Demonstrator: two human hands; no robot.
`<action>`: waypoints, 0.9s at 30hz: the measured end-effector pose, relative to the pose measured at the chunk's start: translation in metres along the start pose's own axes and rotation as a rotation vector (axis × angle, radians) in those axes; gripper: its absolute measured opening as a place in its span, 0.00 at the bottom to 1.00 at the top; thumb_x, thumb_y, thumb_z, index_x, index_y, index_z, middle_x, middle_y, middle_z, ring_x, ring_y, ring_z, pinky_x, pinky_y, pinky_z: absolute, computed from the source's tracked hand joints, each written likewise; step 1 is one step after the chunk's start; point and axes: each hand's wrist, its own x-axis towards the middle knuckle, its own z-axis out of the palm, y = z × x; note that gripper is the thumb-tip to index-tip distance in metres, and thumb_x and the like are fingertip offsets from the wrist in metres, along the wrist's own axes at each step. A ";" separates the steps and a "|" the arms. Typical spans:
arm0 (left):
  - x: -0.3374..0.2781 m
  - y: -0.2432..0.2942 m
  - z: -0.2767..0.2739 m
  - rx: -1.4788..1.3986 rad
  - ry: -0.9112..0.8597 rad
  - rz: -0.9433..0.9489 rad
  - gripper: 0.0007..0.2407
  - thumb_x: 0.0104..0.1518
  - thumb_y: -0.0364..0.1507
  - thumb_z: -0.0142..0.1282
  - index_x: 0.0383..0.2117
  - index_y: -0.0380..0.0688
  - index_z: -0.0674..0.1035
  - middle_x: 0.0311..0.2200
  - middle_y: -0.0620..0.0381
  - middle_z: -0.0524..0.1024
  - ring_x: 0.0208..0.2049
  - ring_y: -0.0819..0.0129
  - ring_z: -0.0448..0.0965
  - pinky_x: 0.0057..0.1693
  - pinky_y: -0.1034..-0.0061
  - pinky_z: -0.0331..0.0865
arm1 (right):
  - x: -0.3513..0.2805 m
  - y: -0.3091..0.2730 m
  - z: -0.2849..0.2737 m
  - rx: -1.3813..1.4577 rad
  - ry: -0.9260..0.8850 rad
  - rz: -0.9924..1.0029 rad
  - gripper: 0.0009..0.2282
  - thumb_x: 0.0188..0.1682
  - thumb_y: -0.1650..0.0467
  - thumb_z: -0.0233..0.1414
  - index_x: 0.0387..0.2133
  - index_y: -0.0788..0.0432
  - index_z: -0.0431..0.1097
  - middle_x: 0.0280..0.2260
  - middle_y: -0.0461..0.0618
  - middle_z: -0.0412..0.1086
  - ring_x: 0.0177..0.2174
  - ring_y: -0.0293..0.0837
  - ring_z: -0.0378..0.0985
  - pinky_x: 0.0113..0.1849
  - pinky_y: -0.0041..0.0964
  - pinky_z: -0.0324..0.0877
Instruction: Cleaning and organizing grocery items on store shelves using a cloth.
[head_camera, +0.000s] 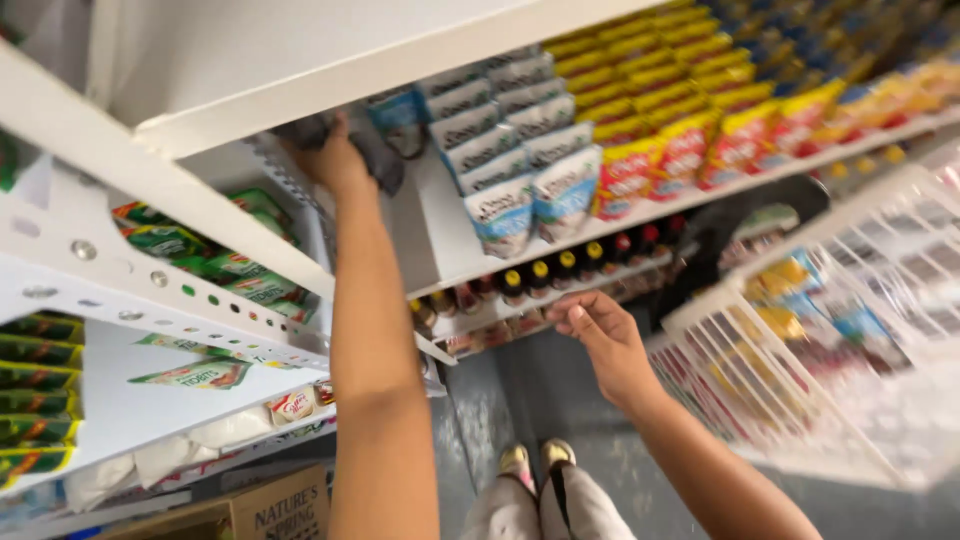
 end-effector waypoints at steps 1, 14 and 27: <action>-0.027 0.026 -0.018 0.007 -0.034 -0.016 0.39 0.44 0.21 0.75 0.65 0.32 0.64 0.65 0.40 0.68 0.64 0.50 0.69 0.67 0.67 0.60 | -0.012 -0.003 -0.015 0.006 0.037 0.005 0.10 0.58 0.68 0.50 0.43 0.64 0.71 0.41 0.49 0.75 0.44 0.40 0.76 0.47 0.36 0.70; -0.376 0.239 -0.100 0.031 -0.840 -0.203 0.23 0.60 0.29 0.66 0.60 0.36 0.69 0.50 0.51 0.74 0.50 0.64 0.75 0.60 0.70 0.68 | -0.107 -0.080 -0.179 -0.156 0.261 0.104 0.09 0.59 0.68 0.49 0.43 0.62 0.71 0.40 0.46 0.74 0.41 0.37 0.74 0.44 0.32 0.69; -0.667 0.235 0.043 -0.136 -1.121 -0.398 0.25 0.63 0.29 0.59 0.64 0.34 0.63 0.55 0.48 0.69 0.55 0.61 0.71 0.63 0.67 0.66 | 0.004 -0.090 -0.487 -0.870 0.092 0.403 0.10 0.54 0.68 0.53 0.44 0.60 0.74 0.34 0.48 0.75 0.35 0.43 0.75 0.36 0.40 0.70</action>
